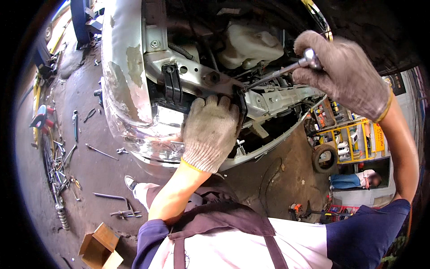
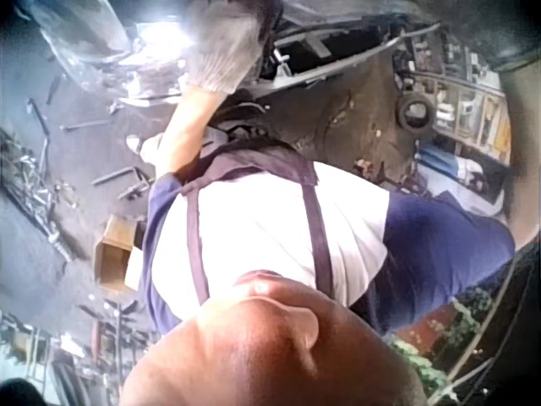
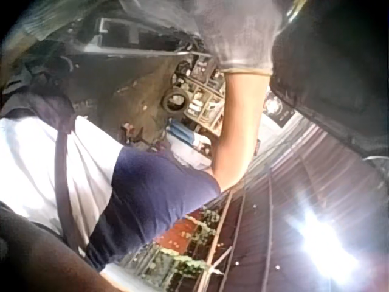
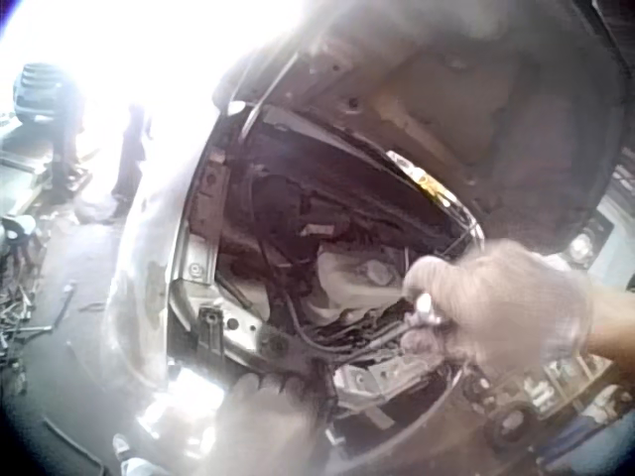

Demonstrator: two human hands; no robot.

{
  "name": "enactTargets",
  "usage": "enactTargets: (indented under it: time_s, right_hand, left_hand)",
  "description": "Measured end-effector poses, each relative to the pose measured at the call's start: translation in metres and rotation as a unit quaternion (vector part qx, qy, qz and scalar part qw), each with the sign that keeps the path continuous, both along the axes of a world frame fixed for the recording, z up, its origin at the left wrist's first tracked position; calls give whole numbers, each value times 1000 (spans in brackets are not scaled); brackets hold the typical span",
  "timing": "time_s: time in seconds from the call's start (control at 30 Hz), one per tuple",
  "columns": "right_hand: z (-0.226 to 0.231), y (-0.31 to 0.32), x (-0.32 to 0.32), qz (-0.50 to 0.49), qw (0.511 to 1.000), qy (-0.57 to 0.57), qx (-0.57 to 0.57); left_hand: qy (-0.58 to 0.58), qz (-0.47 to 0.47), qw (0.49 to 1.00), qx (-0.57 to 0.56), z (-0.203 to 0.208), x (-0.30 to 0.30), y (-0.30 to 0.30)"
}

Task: The person removes the front bumper cover and headlight assembly from a silver car using a ratchet and socket. They then move to the driver's side door and use a wrench to loosen bolts on the door hinge.

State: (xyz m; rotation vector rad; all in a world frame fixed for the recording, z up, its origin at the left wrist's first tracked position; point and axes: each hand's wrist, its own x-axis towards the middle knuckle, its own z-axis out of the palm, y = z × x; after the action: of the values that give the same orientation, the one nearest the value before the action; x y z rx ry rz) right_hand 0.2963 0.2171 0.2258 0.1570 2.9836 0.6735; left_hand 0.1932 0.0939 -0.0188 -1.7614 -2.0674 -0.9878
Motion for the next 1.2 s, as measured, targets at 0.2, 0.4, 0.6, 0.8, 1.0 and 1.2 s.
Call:
enactTargets:
  time_s: [0.2, 0.4, 0.6, 0.8, 1.0, 1.2]
  right_hand:
    - [21, -46, -17, -456, 789, -18, -411]
    - [18, -37, -30, 221, 942, -153, 200]
    - [-11, -36, -15, -67, 997, 6, 39]
    - [10, -62, -9, -512, 762, 114, -380]
    - [13, -34, 11, -337, 913, -53, -225]
    - [15, -7, 14, 197, 951, -80, 223]
  left_hand:
    - [-8, -11, 999, 49, -5, 1, 1]
    - [-9, 11, 999, 35, -6, 6, 5]
    - [16, 24, 999, 39, -12, 5, 6]
    - [-13, -4, 999, 47, -6, 3, 2]
    - [-27, 15, 998, 61, -4, 5, -1]
    - [-27, 13, 999, 28, 0, 6, -5]
